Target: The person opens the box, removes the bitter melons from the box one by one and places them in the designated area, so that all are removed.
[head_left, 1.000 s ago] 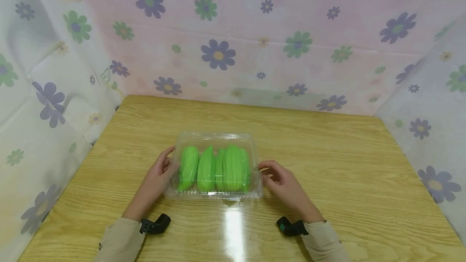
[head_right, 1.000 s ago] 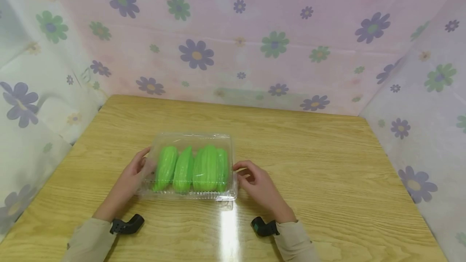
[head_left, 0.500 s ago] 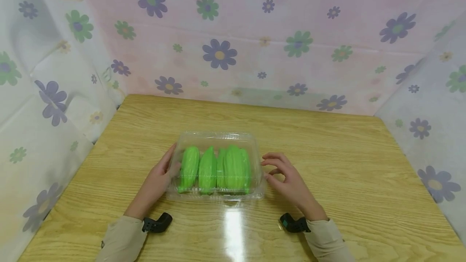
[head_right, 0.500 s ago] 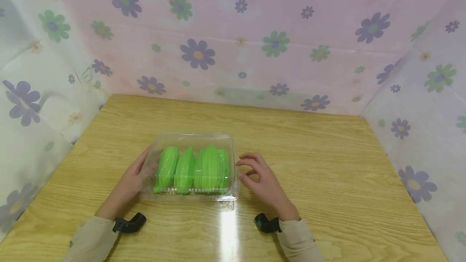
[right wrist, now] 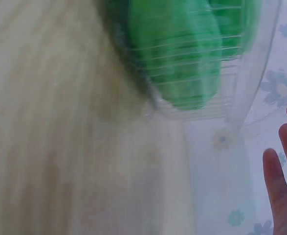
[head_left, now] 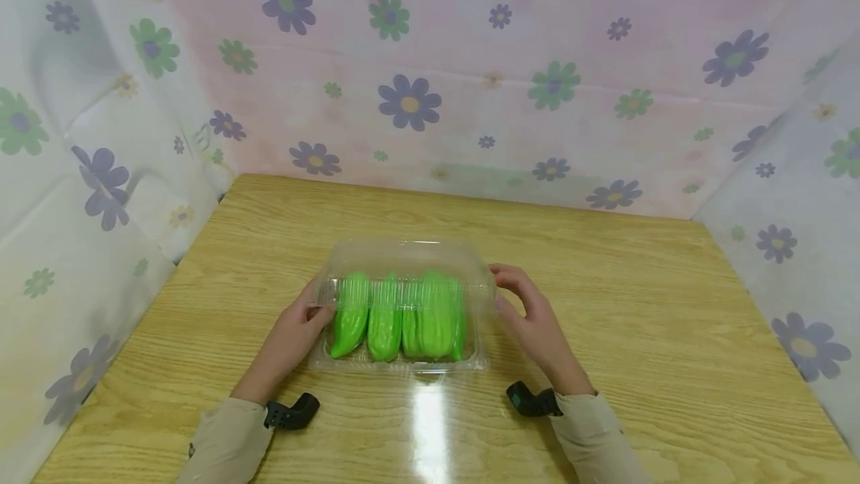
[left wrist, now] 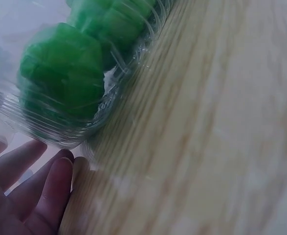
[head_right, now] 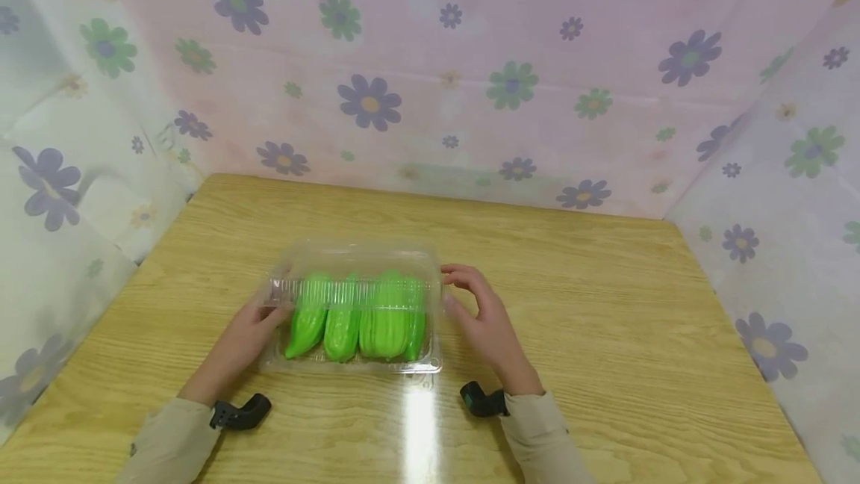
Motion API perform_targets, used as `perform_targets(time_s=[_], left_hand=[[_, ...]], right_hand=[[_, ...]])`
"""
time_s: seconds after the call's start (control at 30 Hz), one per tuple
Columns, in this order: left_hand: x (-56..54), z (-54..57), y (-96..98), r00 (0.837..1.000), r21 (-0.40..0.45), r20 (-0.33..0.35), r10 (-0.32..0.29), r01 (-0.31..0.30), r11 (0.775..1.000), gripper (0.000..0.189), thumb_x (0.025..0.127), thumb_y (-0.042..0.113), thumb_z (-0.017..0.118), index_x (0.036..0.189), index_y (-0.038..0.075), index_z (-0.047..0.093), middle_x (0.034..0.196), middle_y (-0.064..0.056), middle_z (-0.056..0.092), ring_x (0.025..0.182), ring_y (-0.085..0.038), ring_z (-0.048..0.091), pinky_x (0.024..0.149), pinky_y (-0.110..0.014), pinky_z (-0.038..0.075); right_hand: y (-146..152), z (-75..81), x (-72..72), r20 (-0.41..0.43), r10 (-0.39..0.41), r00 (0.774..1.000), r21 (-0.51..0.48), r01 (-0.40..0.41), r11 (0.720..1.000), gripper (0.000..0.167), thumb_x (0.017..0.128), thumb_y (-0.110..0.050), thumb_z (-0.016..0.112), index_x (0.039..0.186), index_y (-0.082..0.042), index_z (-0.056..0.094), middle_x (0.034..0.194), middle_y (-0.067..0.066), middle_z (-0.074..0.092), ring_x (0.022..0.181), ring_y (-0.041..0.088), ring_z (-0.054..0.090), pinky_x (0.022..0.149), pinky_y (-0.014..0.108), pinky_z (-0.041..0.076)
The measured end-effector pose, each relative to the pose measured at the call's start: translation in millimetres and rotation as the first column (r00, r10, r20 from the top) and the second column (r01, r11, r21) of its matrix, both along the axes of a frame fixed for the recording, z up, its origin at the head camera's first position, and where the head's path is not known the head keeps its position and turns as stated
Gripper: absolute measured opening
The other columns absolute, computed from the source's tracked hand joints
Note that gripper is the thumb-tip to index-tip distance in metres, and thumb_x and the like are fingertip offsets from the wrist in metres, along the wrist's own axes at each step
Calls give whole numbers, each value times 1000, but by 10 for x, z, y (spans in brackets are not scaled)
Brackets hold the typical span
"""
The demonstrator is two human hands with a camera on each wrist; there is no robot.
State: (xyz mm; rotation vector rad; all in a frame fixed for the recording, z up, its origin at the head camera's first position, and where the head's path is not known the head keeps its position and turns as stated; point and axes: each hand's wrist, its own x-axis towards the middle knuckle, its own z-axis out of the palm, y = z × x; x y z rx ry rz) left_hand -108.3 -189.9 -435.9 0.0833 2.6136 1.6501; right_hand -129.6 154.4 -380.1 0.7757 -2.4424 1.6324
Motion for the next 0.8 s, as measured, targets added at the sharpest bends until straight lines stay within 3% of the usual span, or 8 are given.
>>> perform_targets(time_s=[0.07,0.23,0.33,0.5,0.63,0.8], left_hand=[[13,45,19,1000,14,3,-8,8,1000,50,93,36,46,140,30,28,130,-8,45,118,-27,42,94,-48,34],[2,12,31,999,40,-31,-41,42,998,50,95,29,43,140,34,22,136,-4,39,122,-24,38,97,-48,30],[-16,-45,25,996,50,-63,-56,59,997,51,96,30,41,141,36,19,139,-3,35,124,-22,36,98,-48,28],[-6,-22,42,996,68,-67,-58,62,996,51,96,27,40,142,30,19,139,-3,35,124,-21,35,98,-47,29],[23,69,75,998,85,-48,-51,55,995,51,97,23,40,143,26,19,139,-6,35,125,-23,34,99,-47,28],[82,245,134,998,76,-38,-43,46,996,50,97,18,39,143,18,20,138,-14,34,124,-29,35,99,-48,27]], right_hand=[[-21,22,-29,9,-15,1000,-19,15,1000,18,90,-2,49,109,0,50,122,12,47,117,20,41,98,43,29],[-19,-8,-160,-2,-26,1000,-74,26,997,16,91,-3,49,107,-1,51,113,9,51,113,13,43,97,35,33],[14,-70,-260,13,-25,1000,-105,26,994,17,92,-7,49,108,-3,51,111,9,52,109,15,46,93,31,37],[36,-95,-351,99,-46,994,-129,59,990,22,93,-19,49,111,-7,51,111,5,52,105,25,48,83,30,41],[29,-94,-411,138,-64,988,-150,85,985,24,93,-24,50,111,-8,53,110,6,54,106,31,48,84,33,41],[16,-130,-474,131,-64,989,-150,84,985,24,91,-23,54,110,-9,55,109,11,55,103,24,52,83,32,44]])
